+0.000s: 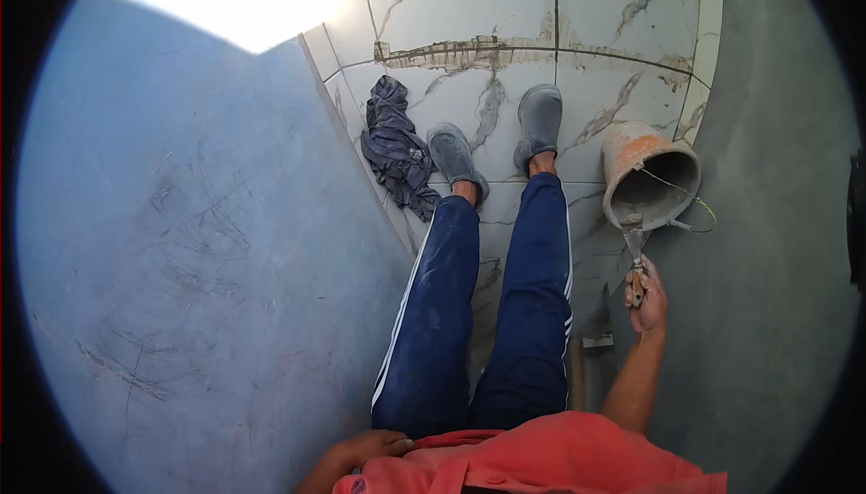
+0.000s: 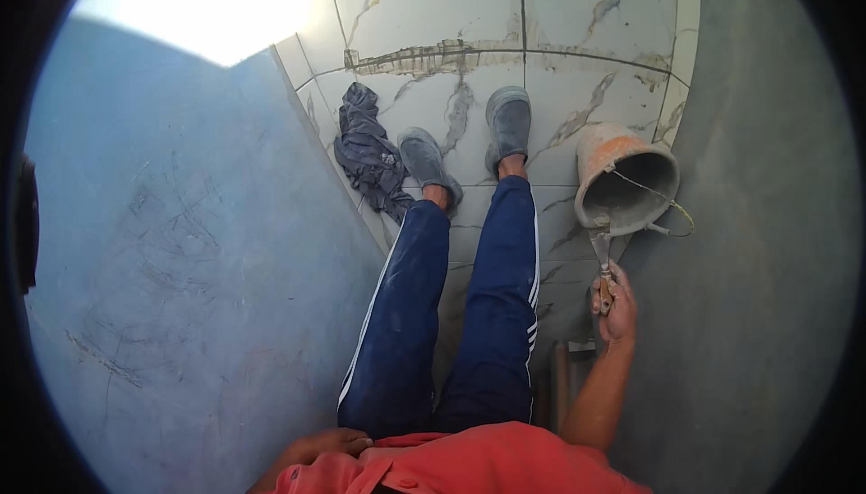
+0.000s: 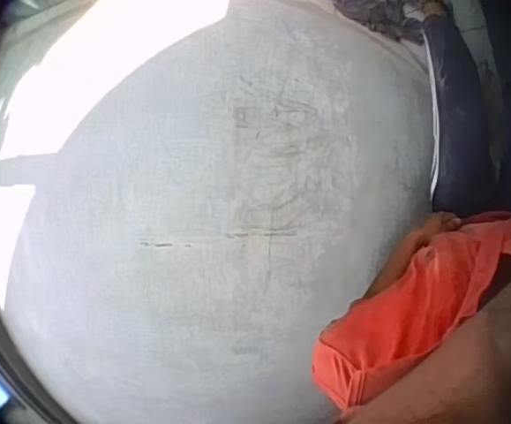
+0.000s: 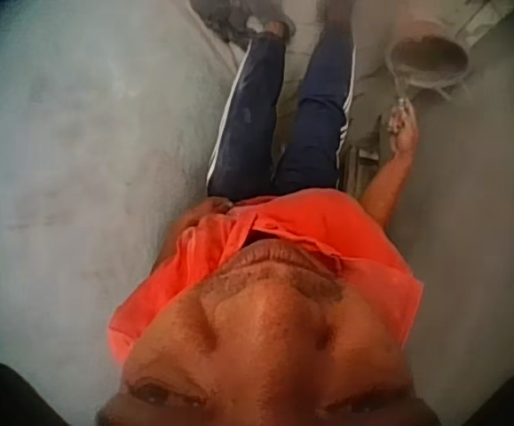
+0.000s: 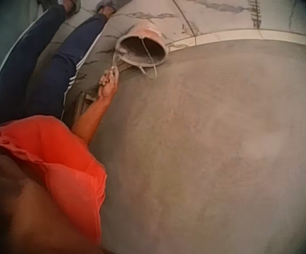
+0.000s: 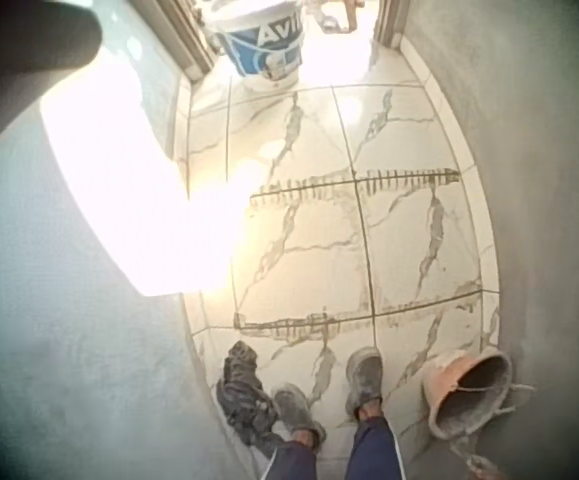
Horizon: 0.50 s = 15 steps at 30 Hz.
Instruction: The person kneels on a tiled floor and uses a grout float to press grout into the joints between marble-patterned tiles. They repeatedly dip the float into a bucket to reload material and smooth the grout lines. The person briefly stands to plug in a power adapter before returning to continue grouting.
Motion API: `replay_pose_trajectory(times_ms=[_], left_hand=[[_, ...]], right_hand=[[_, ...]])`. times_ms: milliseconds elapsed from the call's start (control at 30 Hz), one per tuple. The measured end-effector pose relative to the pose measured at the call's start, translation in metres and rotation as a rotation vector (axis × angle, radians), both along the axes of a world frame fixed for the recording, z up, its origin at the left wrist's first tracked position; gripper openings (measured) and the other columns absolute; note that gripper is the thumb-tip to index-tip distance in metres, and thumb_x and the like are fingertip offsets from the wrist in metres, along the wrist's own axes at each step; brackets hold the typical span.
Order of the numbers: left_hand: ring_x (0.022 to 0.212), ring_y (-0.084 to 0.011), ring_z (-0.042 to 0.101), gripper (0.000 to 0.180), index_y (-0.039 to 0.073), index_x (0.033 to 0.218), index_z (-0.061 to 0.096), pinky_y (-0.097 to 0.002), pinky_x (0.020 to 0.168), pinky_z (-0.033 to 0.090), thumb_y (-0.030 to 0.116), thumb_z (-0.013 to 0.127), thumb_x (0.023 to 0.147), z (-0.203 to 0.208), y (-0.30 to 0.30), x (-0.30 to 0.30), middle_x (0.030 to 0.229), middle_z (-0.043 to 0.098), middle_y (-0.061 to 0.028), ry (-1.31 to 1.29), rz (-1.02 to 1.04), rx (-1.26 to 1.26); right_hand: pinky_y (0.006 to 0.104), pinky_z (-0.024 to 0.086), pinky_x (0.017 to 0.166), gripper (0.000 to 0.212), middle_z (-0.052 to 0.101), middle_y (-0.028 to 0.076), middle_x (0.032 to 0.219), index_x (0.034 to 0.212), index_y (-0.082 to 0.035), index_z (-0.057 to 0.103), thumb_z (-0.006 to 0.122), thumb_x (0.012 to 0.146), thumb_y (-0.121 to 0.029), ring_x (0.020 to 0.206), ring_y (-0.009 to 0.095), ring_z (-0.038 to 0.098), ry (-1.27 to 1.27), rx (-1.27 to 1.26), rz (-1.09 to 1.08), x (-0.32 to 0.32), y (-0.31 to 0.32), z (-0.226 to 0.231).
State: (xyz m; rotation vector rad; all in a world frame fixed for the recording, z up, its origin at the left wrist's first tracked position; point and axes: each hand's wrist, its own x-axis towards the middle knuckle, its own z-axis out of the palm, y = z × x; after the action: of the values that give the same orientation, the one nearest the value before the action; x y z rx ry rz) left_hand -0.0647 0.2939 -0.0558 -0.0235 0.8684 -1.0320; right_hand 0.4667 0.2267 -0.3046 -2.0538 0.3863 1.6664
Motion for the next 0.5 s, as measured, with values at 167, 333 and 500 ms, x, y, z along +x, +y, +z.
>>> replay_pose_trajectory(times_ms=[167,333,500], left_hand=[[0.103,-0.0238,0.065,0.018,0.002,0.113,0.062,-0.0381,0.096,0.049,0.015,0.055,0.102,-0.016,0.086,-0.005,0.110,0.068,-0.0132,0.582,0.107,0.994],[0.135,-0.0379,0.047,0.026,0.007,0.124,0.052,-0.0469,0.108,0.044,0.007,0.046,0.099,0.023,0.085,-0.060,0.144,0.047,-0.0253,0.632,-0.465,2.095],[0.146,-0.0421,0.037,0.029,0.010,0.125,0.050,-0.0521,0.113,0.039,0.005,0.043,0.098,0.025,0.058,-0.080,0.153,0.039,-0.0297,0.635,-0.873,2.162]], right_hand=[[0.0282,0.048,0.059,0.047,0.062,0.012,0.102,0.140,0.000,0.048,0.047,0.096,-0.017,0.065,0.017,0.058,0.214,0.436,0.196,-0.052,0.142,-0.026],[0.0262,0.048,0.061,0.048,0.063,0.007,0.100,0.142,-0.002,0.048,0.050,0.096,-0.016,0.066,0.010,0.055,0.466,0.443,0.585,-0.130,0.291,-0.105],[0.0245,0.046,0.064,0.047,0.063,0.003,0.091,0.147,-0.009,0.051,0.047,0.101,-0.016,0.068,0.008,0.050,0.399,0.557,1.051,-0.211,0.345,-0.186]])
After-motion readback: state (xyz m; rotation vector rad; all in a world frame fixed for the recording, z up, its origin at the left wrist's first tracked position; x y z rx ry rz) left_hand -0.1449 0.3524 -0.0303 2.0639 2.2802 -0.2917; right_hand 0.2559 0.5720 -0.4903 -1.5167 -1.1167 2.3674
